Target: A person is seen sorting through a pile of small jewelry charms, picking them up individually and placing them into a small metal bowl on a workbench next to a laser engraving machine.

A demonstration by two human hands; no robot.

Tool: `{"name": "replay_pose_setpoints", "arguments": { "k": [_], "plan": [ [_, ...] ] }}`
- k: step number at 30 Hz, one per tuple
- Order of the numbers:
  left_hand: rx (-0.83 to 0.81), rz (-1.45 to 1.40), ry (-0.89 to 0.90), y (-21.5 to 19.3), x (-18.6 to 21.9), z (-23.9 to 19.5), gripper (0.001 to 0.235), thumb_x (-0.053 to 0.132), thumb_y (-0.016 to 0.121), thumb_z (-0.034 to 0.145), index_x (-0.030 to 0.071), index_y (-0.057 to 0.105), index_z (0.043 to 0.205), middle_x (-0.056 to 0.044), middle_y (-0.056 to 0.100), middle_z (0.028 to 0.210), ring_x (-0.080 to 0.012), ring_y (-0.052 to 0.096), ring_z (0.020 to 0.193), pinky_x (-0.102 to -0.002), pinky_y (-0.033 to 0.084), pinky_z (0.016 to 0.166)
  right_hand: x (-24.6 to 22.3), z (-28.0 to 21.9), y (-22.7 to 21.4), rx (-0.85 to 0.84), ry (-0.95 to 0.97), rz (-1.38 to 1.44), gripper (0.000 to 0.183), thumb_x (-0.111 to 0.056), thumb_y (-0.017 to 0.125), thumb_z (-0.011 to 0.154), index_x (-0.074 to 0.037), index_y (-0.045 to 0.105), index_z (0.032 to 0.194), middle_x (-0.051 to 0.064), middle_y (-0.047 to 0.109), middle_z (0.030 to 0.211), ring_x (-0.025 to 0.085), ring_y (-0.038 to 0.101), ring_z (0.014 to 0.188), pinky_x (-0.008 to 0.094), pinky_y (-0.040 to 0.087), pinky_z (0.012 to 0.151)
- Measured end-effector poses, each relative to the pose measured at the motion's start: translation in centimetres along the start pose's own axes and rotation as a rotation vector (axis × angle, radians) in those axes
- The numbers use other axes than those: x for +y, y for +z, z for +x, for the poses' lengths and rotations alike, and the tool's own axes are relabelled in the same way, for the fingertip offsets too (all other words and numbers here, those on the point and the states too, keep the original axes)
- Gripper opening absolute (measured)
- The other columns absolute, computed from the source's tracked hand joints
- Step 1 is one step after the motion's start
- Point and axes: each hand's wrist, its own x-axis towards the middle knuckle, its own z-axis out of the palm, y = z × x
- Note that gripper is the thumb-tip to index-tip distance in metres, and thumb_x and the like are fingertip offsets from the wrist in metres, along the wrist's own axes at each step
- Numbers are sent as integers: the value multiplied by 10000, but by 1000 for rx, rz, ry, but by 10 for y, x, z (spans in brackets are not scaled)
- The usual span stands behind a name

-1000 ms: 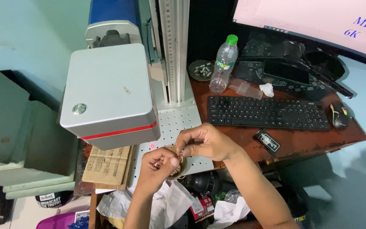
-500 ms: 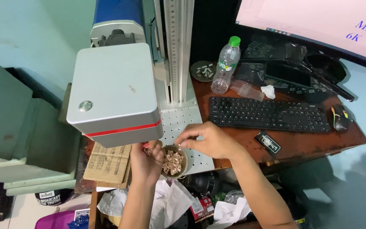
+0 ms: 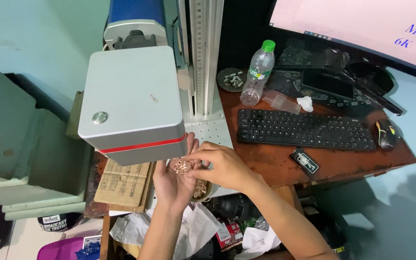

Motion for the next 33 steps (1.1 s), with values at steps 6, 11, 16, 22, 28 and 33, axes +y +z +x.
{"name": "replay_pose_setpoints", "arguments": {
  "k": [6, 11, 16, 22, 28, 33],
  "plan": [
    [-51, -32, 6, 3, 5, -2, 677, 527, 367, 1033, -9, 541, 1408, -101, 500, 1584, -255, 510, 1414, -376, 517, 1078, -2, 1, 4, 33, 31, -82, 170, -208, 869, 787, -161, 793, 931, 13, 738, 866, 179, 682, 703, 348, 579, 674],
    [-14, -23, 7, 5, 7, -2, 659, 510, 403, 1014, -3, 540, 1404, -107, 506, 1581, -243, 499, 1429, -366, 506, 1079, -12, 3, -4, 34, -11, -15, 95, -129, 820, 815, -127, 783, 902, 63, 750, 872, 252, 700, 719, 386, 581, 684],
    [79, 37, -15, -5, 4, 3, 512, 414, 520, 1007, -1, 566, 1305, -165, 658, 1322, -257, 693, 1130, -344, 621, 861, -17, 6, -7, 123, -86, 97, 118, -24, 800, 823, -104, 810, 910, 103, 778, 893, 287, 741, 773, 393, 608, 714],
    [107, 456, 76, -18, -15, 4, 348, 261, 691, 1011, 105, 540, 738, 77, 304, 581, -81, 264, 453, -220, 269, 371, -3, 7, 3, 488, -168, -167, 87, -118, 854, 825, -177, 798, 853, -32, 757, 844, 141, 720, 696, 274, 597, 626],
    [232, 751, 362, -14, -17, -1, 227, 173, 794, 910, -40, 754, 843, -74, 437, 442, -115, 327, 403, -277, 262, 403, -17, 3, -5, 375, -201, -26, 223, -7, 787, 837, -183, 822, 968, 79, 782, 1002, 249, 764, 834, 358, 637, 705],
    [221, 955, 492, -16, -8, -4, 197, 175, 807, 896, 28, 784, 767, -45, 449, 405, -83, 348, 422, -244, 289, 392, -19, -1, -21, 178, -251, 196, 166, 7, 785, 821, -69, 803, 967, 143, 799, 950, 296, 773, 872, 416, 639, 777]
  ]
}}
